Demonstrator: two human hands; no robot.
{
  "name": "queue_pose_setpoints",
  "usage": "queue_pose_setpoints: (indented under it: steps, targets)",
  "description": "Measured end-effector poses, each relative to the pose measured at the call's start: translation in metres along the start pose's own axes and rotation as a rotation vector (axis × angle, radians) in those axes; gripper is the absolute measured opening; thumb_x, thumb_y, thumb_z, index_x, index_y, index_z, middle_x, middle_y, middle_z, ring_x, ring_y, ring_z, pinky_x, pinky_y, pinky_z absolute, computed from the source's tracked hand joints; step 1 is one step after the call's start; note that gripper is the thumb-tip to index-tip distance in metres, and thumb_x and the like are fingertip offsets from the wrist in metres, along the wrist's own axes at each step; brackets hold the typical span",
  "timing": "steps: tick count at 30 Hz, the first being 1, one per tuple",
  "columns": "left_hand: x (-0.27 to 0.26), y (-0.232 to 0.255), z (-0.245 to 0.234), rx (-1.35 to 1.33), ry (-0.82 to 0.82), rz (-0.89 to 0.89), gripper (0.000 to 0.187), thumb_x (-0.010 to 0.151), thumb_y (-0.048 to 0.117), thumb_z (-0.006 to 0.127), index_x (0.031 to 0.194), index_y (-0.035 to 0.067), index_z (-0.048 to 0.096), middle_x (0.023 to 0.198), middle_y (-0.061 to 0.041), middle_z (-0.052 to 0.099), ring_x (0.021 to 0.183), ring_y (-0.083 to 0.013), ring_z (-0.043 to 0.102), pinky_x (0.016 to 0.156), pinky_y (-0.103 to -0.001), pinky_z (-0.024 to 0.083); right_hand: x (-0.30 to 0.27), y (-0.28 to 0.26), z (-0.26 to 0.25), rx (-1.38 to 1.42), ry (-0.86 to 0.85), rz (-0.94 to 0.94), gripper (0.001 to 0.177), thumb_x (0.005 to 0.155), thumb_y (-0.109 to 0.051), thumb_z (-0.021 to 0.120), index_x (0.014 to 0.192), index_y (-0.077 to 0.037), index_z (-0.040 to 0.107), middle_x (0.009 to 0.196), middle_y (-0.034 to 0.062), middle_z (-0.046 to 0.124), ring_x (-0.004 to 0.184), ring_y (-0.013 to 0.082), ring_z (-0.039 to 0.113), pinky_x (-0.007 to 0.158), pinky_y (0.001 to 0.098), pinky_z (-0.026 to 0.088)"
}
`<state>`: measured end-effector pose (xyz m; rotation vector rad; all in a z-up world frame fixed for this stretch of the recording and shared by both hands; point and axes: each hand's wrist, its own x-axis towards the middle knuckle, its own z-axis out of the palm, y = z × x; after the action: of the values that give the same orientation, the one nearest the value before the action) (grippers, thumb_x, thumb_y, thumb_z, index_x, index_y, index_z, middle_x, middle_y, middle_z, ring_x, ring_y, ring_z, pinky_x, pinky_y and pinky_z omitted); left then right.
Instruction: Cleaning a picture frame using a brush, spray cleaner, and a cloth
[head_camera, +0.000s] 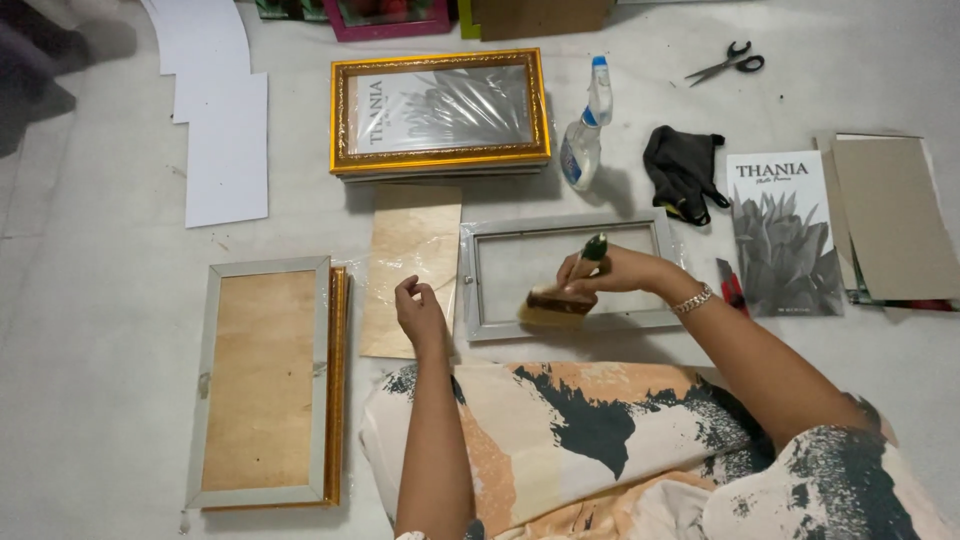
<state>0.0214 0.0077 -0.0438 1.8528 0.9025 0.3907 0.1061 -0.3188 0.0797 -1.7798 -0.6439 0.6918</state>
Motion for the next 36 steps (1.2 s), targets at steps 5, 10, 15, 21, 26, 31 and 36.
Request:
queue_pose_setpoints:
  steps: [5,10,15,21,26,31,36]
  targets:
    - [0.002,-0.001,-0.001,-0.009,0.0,0.004,0.024,0.094,0.022,0.059,0.116,0.018,0.066,0.105,-0.01,0.07,0.093,-0.0312,0.069,0.084,-0.039,0.056,0.012,0.024,-0.039,-0.379,0.308,0.167,0.033,0.088,-0.048,0.078,0.107,-0.02,0.078,0.106,0.0116,0.077,0.106,0.0314,0.071,0.095,0.0435,0.054]
    - [0.003,-0.002,0.003,-0.018,-0.011,-0.019,0.023,0.094,0.024,0.059,0.115,0.02,0.067,0.105,-0.007,0.071,0.091,-0.0283,0.07,0.083,-0.039,0.057,0.022,-0.005,-0.026,-0.59,0.402,0.118,0.018,0.093,-0.035,0.075,0.107,-0.024,0.075,0.105,0.0066,0.075,0.104,0.0272,0.071,0.099,0.0379,0.052]
    - [0.003,-0.001,0.005,-0.029,-0.037,-0.05,0.022,0.093,0.026,0.059,0.114,0.022,0.066,0.104,-0.004,0.071,0.087,-0.0255,0.071,0.081,-0.038,0.057,0.027,-0.026,0.023,-0.042,0.08,0.159,0.018,0.089,-0.026,0.08,0.082,-0.009,0.08,0.09,0.0127,0.08,0.094,0.0277,0.073,0.09,0.0392,0.056]
    - [0.007,-0.006,0.002,-0.011,-0.052,-0.066,0.024,0.093,0.025,0.058,0.115,0.02,0.067,0.106,-0.009,0.071,0.088,-0.0301,0.072,0.082,-0.041,0.058,0.061,0.025,-0.017,-0.359,0.237,-0.071,0.028,0.097,-0.035,0.074,0.087,-0.009,0.076,0.085,0.0122,0.076,0.089,0.0306,0.075,0.084,0.0392,0.058]
    - [0.011,-0.009,0.009,-0.013,-0.062,-0.082,0.023,0.094,0.028,0.057,0.113,0.021,0.067,0.106,-0.006,0.071,0.088,-0.0271,0.072,0.082,-0.039,0.058,0.068,0.009,0.009,-0.46,0.307,-0.073,0.012,0.087,-0.025,0.079,0.091,-0.015,0.074,0.097,0.004,0.078,0.097,0.0278,0.074,0.092,0.0396,0.056]
    - [0.007,0.001,0.004,-0.032,-0.08,-0.103,0.023,0.094,0.027,0.058,0.113,0.021,0.068,0.105,-0.007,0.072,0.086,-0.027,0.072,0.08,-0.039,0.058,0.062,-0.034,0.043,-0.238,-0.045,0.129,0.029,0.089,-0.036,0.078,0.088,-0.007,0.077,0.094,0.0154,0.079,0.093,0.034,0.073,0.087,0.0458,0.058]
    - [0.002,0.003,-0.003,-0.058,-0.088,-0.127,0.024,0.094,0.025,0.058,0.115,0.019,0.068,0.107,-0.009,0.071,0.087,-0.0279,0.071,0.081,-0.04,0.057,0.081,0.025,0.008,-0.435,0.335,-0.107,0.025,0.094,-0.035,0.074,0.087,-0.012,0.074,0.093,0.0102,0.078,0.091,0.0338,0.074,0.086,0.0414,0.057]
